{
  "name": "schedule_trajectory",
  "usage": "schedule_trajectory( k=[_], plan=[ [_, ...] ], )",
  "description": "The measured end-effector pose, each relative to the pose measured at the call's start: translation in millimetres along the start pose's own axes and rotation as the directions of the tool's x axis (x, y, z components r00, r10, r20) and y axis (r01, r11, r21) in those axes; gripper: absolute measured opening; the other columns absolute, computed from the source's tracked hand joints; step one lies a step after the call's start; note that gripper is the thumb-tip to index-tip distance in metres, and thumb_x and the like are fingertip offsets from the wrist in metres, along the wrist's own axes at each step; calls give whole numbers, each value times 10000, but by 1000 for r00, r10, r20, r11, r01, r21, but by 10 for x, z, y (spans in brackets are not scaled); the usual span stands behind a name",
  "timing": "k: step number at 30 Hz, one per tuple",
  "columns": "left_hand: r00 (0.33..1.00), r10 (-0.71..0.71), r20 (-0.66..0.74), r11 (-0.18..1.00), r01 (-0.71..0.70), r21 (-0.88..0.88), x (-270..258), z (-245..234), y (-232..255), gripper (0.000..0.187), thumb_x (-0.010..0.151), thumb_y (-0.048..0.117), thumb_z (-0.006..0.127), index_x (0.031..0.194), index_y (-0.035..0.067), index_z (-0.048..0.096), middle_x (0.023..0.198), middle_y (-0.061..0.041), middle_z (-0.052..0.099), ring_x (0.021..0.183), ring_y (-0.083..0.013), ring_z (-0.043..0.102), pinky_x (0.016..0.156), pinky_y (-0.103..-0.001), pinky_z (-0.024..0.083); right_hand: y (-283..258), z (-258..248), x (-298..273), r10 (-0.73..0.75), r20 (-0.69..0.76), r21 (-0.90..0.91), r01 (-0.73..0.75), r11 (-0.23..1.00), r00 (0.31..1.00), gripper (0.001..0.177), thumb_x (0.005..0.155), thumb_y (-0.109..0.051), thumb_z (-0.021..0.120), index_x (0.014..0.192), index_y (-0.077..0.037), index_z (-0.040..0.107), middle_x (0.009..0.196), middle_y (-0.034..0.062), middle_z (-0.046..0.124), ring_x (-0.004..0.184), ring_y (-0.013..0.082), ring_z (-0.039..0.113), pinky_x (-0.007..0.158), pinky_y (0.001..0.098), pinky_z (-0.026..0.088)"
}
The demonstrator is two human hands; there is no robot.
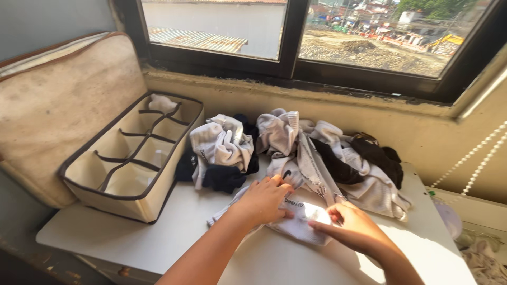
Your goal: The person picks up socks from a pile on a desk, matches them, and rolls them together into a bundle.
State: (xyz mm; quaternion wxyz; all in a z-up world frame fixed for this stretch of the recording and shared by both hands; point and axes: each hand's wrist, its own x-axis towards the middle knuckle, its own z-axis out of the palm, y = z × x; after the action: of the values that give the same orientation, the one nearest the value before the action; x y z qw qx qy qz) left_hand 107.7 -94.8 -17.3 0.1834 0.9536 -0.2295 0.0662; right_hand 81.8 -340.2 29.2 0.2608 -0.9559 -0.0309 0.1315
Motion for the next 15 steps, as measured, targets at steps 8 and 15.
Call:
schedule_trajectory(
  k=[8,15],
  plan=[
    [936,-37,351,997,11,78,104,-235,-113,567,657,459,906,1128,201,723,1247,-79,653,1209,-361,549,978,-462,494,129,190,255,-289,9,-230,284,931,957,520,713,-480,852,1073,-122,736,1108,73,603,1101,181,506,944,302,425],
    [950,78,-304,993,-102,-64,-86,-1164,88,306,716,66,787,980,195,703,1042,8,712,1030,-264,673,800,-394,526,-561,-176,-55,-234,-389,476,412,777,891,416,717,-69,832,1064,-95,602,863,73,590,773,166,541,671,321,454]
  ],
)
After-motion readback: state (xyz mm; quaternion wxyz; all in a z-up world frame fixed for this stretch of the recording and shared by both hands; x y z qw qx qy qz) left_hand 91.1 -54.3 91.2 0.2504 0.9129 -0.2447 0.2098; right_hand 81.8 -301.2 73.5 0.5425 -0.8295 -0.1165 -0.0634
